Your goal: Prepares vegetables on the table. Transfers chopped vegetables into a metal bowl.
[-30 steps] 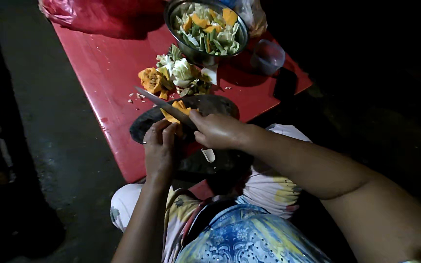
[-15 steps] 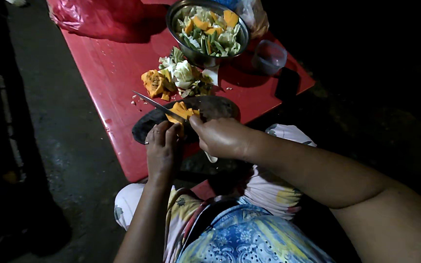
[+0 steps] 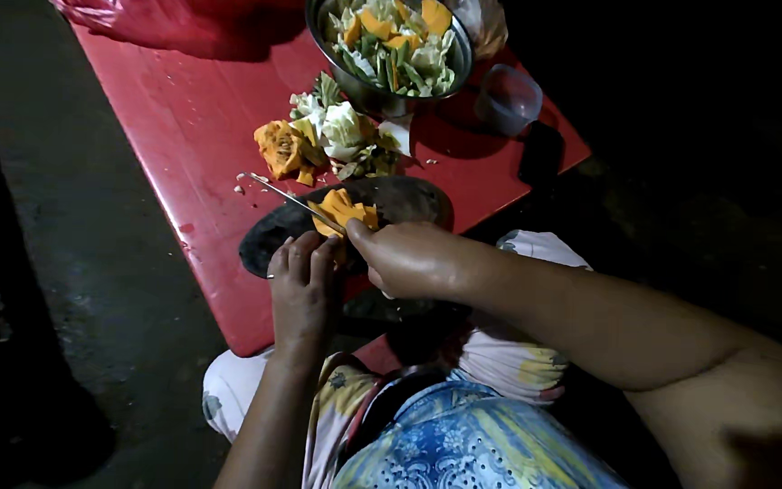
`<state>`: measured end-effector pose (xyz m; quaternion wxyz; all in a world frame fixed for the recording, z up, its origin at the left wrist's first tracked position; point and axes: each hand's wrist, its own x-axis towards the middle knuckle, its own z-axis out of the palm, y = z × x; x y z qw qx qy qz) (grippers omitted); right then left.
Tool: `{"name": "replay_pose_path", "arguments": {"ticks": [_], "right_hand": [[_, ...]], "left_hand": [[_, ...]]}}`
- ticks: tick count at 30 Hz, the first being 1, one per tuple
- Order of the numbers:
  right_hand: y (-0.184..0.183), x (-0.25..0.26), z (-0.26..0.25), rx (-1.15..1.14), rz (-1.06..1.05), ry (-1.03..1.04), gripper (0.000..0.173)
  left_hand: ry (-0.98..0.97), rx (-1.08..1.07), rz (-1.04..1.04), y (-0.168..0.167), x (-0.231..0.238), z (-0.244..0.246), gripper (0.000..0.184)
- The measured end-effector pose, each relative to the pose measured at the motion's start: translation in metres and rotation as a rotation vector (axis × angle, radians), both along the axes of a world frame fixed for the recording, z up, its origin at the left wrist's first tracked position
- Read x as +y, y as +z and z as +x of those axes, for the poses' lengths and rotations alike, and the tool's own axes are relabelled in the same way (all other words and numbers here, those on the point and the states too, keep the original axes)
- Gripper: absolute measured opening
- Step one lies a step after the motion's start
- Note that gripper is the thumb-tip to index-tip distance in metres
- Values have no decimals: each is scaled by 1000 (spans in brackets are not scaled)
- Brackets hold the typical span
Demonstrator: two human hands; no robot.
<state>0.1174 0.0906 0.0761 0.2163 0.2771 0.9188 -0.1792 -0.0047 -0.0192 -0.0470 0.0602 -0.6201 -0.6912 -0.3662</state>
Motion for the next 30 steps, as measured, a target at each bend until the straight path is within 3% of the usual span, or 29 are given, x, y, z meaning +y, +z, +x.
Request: {"name": "replay_pose_path", "arguments": {"ticks": [4, 9, 12, 19, 27, 29, 30], "right_hand": [[-14, -1, -5, 29, -36, -59, 65], [-24, 6, 10, 92, -94, -112, 44], [-22, 13, 18, 101, -143, -121, 43], [-11, -5, 30, 217, 28, -85, 31], [-3, -20, 23, 102, 56, -102, 38], [-41, -23, 25, 308, 198, -77, 46], [-90, -19, 23, 568, 355, -51, 50]], "left_hand": [[17, 46, 43, -2, 1, 2, 21], [50, -83, 64, -1, -2, 4, 30], [88, -107, 44, 6, -3, 5, 30], [101, -96, 19, 8, 0, 4, 32], [104, -39, 20, 8, 4, 4, 23], [125, -53, -19, 8, 2, 3, 20], [145, -84, -35, 7, 0, 4, 22]]}}
